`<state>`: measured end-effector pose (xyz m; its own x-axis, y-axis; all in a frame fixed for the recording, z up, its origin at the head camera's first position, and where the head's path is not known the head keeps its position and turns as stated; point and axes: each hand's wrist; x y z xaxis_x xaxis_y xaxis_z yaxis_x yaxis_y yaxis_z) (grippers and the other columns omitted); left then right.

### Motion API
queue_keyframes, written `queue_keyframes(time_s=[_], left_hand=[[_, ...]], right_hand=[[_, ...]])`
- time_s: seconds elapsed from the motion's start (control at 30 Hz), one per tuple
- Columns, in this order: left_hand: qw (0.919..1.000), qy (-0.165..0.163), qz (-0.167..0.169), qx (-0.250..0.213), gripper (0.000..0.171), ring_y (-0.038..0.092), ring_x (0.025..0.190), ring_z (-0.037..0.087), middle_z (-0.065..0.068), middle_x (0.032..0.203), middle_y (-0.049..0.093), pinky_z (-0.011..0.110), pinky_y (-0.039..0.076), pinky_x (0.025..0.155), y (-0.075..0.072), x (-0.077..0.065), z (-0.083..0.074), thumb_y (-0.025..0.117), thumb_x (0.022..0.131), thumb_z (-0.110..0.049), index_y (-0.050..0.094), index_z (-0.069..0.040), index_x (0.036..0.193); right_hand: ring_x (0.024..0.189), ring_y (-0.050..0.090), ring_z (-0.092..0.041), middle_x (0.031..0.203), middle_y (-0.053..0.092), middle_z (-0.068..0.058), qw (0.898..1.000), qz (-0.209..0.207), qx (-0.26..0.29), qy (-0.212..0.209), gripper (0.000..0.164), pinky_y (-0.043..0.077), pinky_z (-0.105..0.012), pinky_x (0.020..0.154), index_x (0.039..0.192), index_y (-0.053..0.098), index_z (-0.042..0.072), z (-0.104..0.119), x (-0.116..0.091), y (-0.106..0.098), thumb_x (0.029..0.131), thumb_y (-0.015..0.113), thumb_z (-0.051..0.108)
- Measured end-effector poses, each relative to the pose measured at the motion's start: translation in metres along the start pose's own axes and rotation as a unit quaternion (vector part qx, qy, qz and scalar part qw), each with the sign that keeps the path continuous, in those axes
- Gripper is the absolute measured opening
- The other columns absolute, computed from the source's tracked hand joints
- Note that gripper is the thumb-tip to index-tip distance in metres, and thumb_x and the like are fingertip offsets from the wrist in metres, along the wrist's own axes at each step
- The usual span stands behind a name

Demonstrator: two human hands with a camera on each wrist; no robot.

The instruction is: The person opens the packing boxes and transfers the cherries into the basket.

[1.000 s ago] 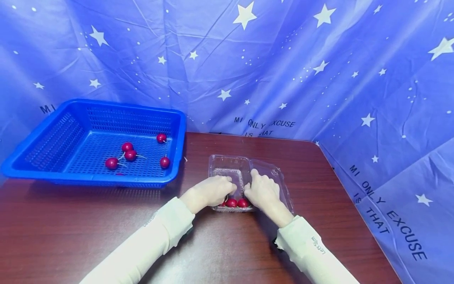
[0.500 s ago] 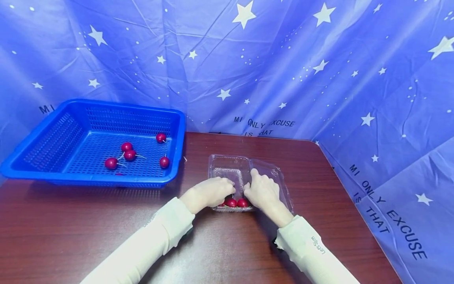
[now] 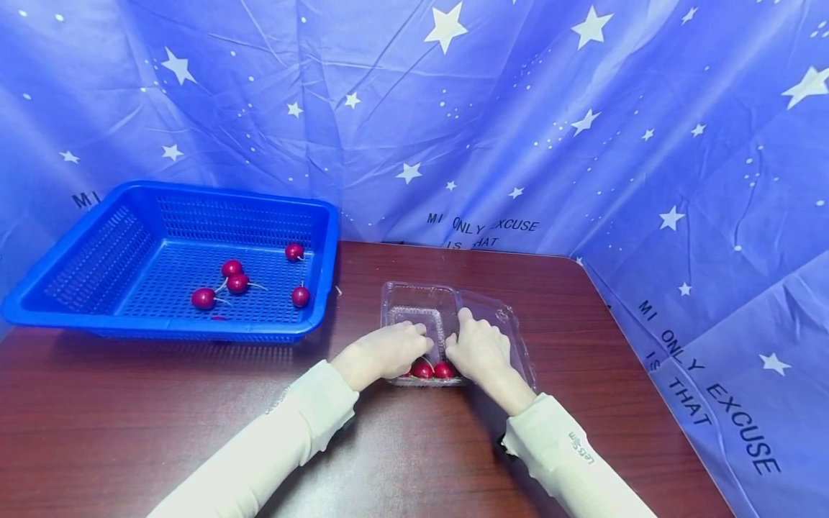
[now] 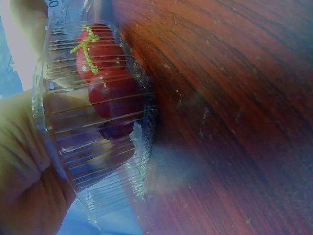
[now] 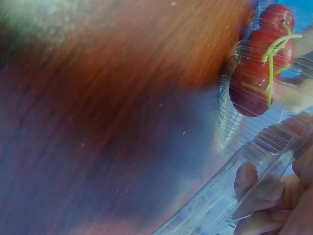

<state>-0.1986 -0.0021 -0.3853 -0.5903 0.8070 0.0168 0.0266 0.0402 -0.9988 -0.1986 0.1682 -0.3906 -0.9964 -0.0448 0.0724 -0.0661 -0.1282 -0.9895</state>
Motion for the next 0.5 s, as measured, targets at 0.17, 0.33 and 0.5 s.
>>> queue_keyframes(time_s=[0.17,0.33,0.5], left_hand=[[0.9998,-0.015,0.01,-0.011,0.02,0.061,0.091,0.024,0.009,0.099,0.065,0.035,0.052,0.089,0.0002,0.0002,-0.0004,0.067,0.08,-0.003,0.069,-0.012,0.098],[0.9987,-0.02,0.005,-0.047,0.024,0.06,0.093,0.026,0.009,0.1,0.064,0.036,0.051,0.091,-0.0002,0.0013,0.0017,0.066,0.077,0.001,0.07,-0.013,0.097],[0.999,-0.016,0.004,-0.041,0.025,0.061,0.093,0.025,0.009,0.101,0.064,0.035,0.051,0.091,0.0002,0.0027,0.0029,0.066,0.078,0.0,0.07,-0.013,0.099]], right_hand=[[0.069,0.065,-0.043,0.081,0.071,-0.026,1.0,0.002,0.0,0.001,0.026,0.05,-0.055,0.053,0.095,0.055,0.003,0.0,-0.0002,0.0005,0.08,0.059,0.025],[0.069,0.065,-0.043,0.081,0.071,-0.026,1.0,0.002,-0.001,0.001,0.027,0.05,-0.055,0.053,0.096,0.055,0.003,-0.0003,-0.0002,-0.0004,0.08,0.058,0.025],[0.069,0.065,-0.043,0.08,0.071,-0.026,1.0,-0.003,0.004,-0.004,0.026,0.05,-0.055,0.053,0.095,0.055,0.003,-0.0004,-0.0004,-0.0009,0.079,0.059,0.024]])
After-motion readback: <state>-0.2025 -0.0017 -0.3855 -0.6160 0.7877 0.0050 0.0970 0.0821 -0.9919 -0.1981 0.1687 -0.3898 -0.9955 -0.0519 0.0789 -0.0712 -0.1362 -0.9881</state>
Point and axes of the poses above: each hand's wrist, its own x-axis towards the middle knuckle, its own y-axis out of the palm, z = x × y
